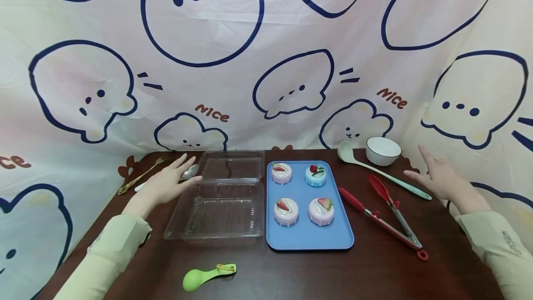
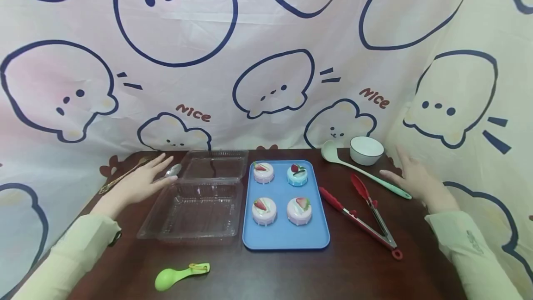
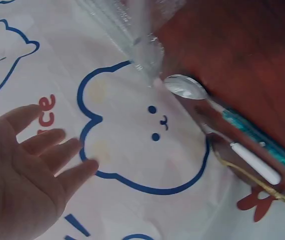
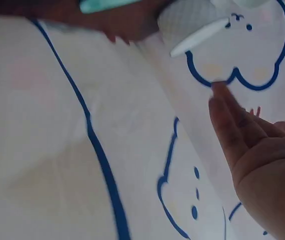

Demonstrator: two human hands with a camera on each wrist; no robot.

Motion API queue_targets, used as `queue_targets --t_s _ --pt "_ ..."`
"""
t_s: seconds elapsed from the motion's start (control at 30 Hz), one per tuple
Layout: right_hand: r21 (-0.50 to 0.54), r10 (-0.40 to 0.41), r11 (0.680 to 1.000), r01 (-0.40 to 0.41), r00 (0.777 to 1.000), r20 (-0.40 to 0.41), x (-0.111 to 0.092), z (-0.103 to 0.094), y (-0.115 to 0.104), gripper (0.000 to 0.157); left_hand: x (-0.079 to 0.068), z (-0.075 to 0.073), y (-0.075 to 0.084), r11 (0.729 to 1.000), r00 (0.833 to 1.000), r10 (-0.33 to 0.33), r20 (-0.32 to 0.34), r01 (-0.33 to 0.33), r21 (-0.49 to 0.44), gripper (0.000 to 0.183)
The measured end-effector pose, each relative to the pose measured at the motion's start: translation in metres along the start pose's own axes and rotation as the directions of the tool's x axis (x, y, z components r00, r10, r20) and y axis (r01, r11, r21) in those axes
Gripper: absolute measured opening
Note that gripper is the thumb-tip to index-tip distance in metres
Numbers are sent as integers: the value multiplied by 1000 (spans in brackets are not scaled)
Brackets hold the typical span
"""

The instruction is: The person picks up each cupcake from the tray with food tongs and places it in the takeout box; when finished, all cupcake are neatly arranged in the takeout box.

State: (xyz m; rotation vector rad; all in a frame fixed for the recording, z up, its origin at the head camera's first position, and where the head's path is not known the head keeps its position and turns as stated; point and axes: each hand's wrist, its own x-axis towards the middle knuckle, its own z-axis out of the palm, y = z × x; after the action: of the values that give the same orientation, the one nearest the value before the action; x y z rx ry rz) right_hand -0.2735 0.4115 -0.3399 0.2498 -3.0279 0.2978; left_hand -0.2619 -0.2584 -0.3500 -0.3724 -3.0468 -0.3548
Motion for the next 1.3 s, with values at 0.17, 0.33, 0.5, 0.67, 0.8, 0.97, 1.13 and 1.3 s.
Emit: queue_targets --t_s 0.17,0.33,0.5,0.67,0.8,0.97,1.13,1.3 --pt "61 18 998 -19 1000 7 -7 25 4 99 -6 17 -12 999 999 -4 -49 1 -54 69" --pt "114 41 992 -48 997 60 -19 54 6 94 -13 36 -22 995 995 -24 -95 15 -99 48" --pt "120 49 991 -67 988 147 -31 76 1 91 -20 48 -26 982 995 -88 -34 81 -171 42" --pt "132 48 988 -78 976 214 -35 89 -5 89 -26 53 -23 949 989 -145 35 149 -276 45" --pt "104 53 991 -78 973 222 -36 96 -10 94 -27 56 -26 911 988 -150 37 152 -382 45" --pt "73 63 994 -82 971 229 -37 100 -21 106 -28 60 -32 869 987 -158 35 156 -469 41" --pt "91 63 992 -83 976 209 -38 105 -25 109 -29 64 -32 813 981 -186 60 187 -551 39" --pt "109 63 991 -83 982 177 -37 109 -25 104 -31 67 -33 731 974 -206 90 214 -648 43"
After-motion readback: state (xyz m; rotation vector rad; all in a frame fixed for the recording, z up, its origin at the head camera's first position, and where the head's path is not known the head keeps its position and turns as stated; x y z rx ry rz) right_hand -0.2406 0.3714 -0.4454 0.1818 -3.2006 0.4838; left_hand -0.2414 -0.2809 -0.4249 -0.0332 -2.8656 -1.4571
